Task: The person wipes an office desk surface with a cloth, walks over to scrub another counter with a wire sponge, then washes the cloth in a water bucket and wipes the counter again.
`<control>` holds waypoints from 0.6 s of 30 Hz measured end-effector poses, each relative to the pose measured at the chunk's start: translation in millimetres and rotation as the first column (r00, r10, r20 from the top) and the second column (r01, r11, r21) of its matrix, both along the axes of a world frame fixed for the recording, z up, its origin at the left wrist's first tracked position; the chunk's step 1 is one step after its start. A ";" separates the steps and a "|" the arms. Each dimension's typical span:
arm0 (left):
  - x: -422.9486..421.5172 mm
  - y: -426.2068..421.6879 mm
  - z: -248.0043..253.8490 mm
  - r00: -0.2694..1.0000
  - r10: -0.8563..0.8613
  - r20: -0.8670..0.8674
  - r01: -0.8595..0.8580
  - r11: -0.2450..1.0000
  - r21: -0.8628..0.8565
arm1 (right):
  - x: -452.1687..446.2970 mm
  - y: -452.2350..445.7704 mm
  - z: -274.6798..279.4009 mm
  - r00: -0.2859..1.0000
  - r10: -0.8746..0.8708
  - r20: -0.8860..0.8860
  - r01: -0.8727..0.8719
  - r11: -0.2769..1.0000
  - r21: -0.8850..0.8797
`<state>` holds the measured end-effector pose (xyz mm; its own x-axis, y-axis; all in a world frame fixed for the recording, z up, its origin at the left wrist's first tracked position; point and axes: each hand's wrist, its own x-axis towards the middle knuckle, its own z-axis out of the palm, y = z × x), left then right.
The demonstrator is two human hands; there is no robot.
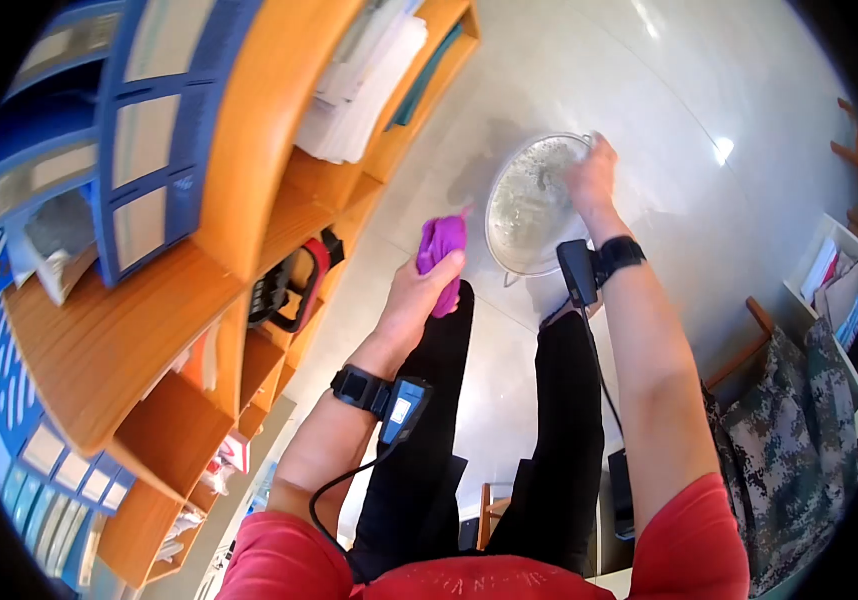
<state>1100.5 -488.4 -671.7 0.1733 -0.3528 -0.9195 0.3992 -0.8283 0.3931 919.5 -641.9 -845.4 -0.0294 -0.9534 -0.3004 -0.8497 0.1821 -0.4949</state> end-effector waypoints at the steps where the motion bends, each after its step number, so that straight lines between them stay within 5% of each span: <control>1: 8.9 15.9 6.3 1.000 0.009 0.009 -0.009 1.000 -0.011 | -8.3 10.8 -6.0 0.994 -0.109 0.006 0.109 0.989 -0.099; 2: 19.8 36.7 8.5 0.999 -0.034 0.042 0.033 0.999 0.028 | -17.3 22.1 -1.6 0.912 -0.324 0.252 0.269 0.936 0.227; 4: 37.1 80.2 23.9 0.994 -0.053 0.099 0.041 0.992 0.123 | -16.0 41.1 40.7 0.598 -0.686 0.415 0.212 0.634 0.743; 6: 55.1 150.7 29.7 0.991 -0.034 0.129 0.005 0.975 0.220 | -14.8 70.7 57.2 0.202 -0.852 0.483 0.114 0.510 0.853; 7: 62.0 194.8 33.3 0.988 0.022 0.155 -0.067 0.954 0.293 | -11.3 77.4 62.4 0.154 -0.860 0.487 0.152 0.508 0.848; 10: 61.1 343.4 73.9 0.940 0.166 0.298 -0.294 0.837 0.462 | -22.4 73.8 66.7 0.278 -0.866 0.417 0.199 0.476 0.857; 12: 34.0 420.3 132.4 0.864 0.239 0.442 -0.456 0.742 0.491 | -45.9 65.4 49.9 0.432 -0.800 0.416 0.046 0.480 0.876; 14: -6.2 496.3 191.0 0.828 0.188 0.529 -0.505 0.660 0.557 | -37.5 53.5 97.6 0.631 -0.663 0.404 -0.017 0.508 0.861; 18: -147.0 631.1 254.9 0.676 0.027 0.737 -0.673 0.430 0.602 | -57.1 37.9 151.6 0.815 -0.409 0.411 -0.119 0.576 0.809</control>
